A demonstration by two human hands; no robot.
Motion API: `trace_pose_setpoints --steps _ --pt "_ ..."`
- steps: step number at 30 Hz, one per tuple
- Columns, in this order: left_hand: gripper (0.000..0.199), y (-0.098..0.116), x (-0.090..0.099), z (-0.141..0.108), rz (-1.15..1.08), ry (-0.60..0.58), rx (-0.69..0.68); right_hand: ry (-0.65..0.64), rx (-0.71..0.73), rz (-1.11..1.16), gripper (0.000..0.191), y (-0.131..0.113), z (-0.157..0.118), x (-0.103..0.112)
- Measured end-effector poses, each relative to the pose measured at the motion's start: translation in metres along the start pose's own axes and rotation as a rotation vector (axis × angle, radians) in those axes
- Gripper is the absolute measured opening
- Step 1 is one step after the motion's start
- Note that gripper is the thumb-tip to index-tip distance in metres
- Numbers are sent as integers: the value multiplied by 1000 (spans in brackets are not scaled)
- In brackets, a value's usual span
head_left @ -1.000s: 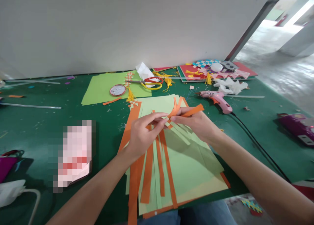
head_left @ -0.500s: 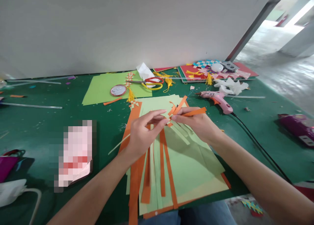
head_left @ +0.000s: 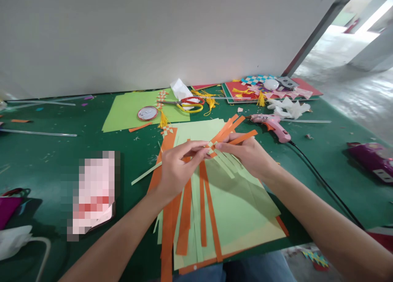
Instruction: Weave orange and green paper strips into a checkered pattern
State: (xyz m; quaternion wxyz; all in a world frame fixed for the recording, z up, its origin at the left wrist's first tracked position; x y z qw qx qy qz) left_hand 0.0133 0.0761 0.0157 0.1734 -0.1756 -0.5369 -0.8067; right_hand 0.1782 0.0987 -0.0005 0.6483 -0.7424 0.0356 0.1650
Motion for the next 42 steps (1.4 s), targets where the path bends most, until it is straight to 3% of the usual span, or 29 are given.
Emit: trace_pose_setpoints --steps 5,11,18,21,29,36,42 --pt "21 -1 0 0 -6 6 18 -9 15 -17 19 -2 0 -1" --pt "16 1 1 0 19 5 12 -4 32 -23 19 -4 -1 0" --pt "10 -3 -1 3 34 -21 44 -24 121 -313 22 -9 -4 -5" --pt "11 -2 0 4 36 -34 57 -21 139 -337 22 -11 -5 -7" --pt "12 -7 8 5 -43 102 126 14 28 -389 28 -6 -5 -1" --pt "13 -12 9 7 -128 116 167 -3 52 -386 27 -7 -4 -4" --pt "14 -9 5 6 -97 60 160 -5 19 -400 32 -5 -4 -3"
Point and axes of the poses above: each hand's wrist, its own z-axis towards the middle knuckle, its own x-axis out of the back of the hand, y = z × x, the point moved 7 cm from there along z, towards the middle knuckle, and after that the axes turned 13 degrees about z, right-handed, at the moved point
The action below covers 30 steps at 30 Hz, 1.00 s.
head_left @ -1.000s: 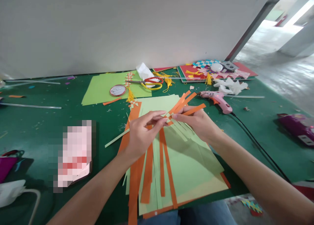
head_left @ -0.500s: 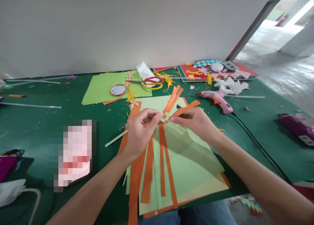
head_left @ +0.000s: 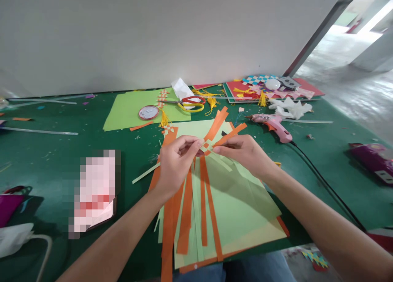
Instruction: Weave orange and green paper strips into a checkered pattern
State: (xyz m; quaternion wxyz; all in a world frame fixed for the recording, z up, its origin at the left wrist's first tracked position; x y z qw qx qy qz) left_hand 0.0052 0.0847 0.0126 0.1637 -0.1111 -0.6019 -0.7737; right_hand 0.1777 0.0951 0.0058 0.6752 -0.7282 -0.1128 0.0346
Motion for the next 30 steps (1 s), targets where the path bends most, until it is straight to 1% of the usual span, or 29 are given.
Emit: trace_pose_setpoints --steps 2,4,7,11,15,20,23,26,30 --pt "15 0 -4 -1 2 -45 -4 -32 -2 49 31 2 0 -3" --pt "15 1 -7 -2 -4 -87 -15 -45 14 147 26 3 1 -5" --pt "15 2 -10 -3 -26 -121 -37 -19 12 288 23 7 3 -4" --pt "13 5 -9 -5 -52 -117 -53 20 -50 385 20 11 3 -1" --pt "9 7 -9 -7 -63 -91 -93 11 -102 475 19 11 2 -1" --pt "5 6 -10 -7 -100 -92 -95 -19 -104 500 18 10 1 -4" --pt "9 5 -10 -6 -114 -104 -60 -19 -92 494 19 11 2 -4" --pt "16 4 -11 -4 -177 -142 -18 -17 -82 461 22 12 2 -3" --pt "16 3 -12 -3 -168 -182 7 -22 -40 404 22 13 2 -4"
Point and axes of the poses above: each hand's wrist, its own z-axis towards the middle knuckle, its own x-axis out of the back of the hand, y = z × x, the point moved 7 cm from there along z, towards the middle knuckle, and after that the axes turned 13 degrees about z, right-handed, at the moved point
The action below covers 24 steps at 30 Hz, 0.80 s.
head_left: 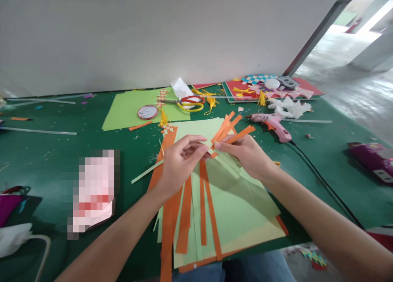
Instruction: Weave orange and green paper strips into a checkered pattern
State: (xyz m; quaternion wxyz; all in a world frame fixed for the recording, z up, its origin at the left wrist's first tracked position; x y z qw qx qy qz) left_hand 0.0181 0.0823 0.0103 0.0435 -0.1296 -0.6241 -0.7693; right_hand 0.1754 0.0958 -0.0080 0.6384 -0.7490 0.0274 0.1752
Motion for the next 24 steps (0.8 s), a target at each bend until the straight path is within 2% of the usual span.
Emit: trace_pose_setpoints --steps 3,8,24 --pt "14 -1 0 0 53 -3 6 -9 47 -30 22 -2 1 0" --pt "12 -2 0 0 94 0 -4 73 48 -56 27 -5 1 3" --pt "13 0 0 1 62 2 6 55 139 -61 31 -7 -1 2"
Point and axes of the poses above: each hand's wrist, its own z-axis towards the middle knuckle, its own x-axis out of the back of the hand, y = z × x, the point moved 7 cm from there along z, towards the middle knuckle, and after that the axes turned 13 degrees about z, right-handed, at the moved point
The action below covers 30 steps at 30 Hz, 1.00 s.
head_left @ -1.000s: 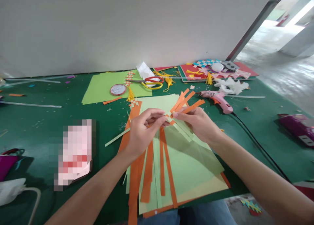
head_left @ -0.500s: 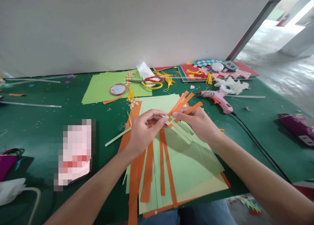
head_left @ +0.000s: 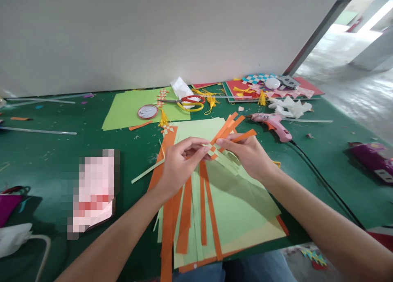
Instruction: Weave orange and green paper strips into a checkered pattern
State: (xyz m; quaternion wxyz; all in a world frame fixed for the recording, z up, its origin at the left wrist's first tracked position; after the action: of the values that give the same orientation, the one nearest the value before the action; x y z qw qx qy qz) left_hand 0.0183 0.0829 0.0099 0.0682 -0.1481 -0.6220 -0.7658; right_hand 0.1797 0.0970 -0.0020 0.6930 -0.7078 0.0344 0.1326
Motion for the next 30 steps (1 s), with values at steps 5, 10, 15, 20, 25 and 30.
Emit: trace_pose_setpoints --steps 5,10,15,20,25,30 --pt "14 0 0 -1 -1 -2 -5 30 11 -37 37 -2 -1 2" --pt "14 0 1 -1 8 20 -19 -14 -75 -39 31 2 1 0" --pt "17 3 2 -2 127 20 -114 -2 -84 -21 28 0 1 0" --pt "23 11 2 -7 270 10 -267 37 -73 -3 30 -5 2 3" --pt "25 7 -2 -6 188 -33 -204 45 -70 -10 30 -4 2 4" --pt "27 6 -1 -3 197 -20 -155 28 -49 -22 28 -4 1 0"
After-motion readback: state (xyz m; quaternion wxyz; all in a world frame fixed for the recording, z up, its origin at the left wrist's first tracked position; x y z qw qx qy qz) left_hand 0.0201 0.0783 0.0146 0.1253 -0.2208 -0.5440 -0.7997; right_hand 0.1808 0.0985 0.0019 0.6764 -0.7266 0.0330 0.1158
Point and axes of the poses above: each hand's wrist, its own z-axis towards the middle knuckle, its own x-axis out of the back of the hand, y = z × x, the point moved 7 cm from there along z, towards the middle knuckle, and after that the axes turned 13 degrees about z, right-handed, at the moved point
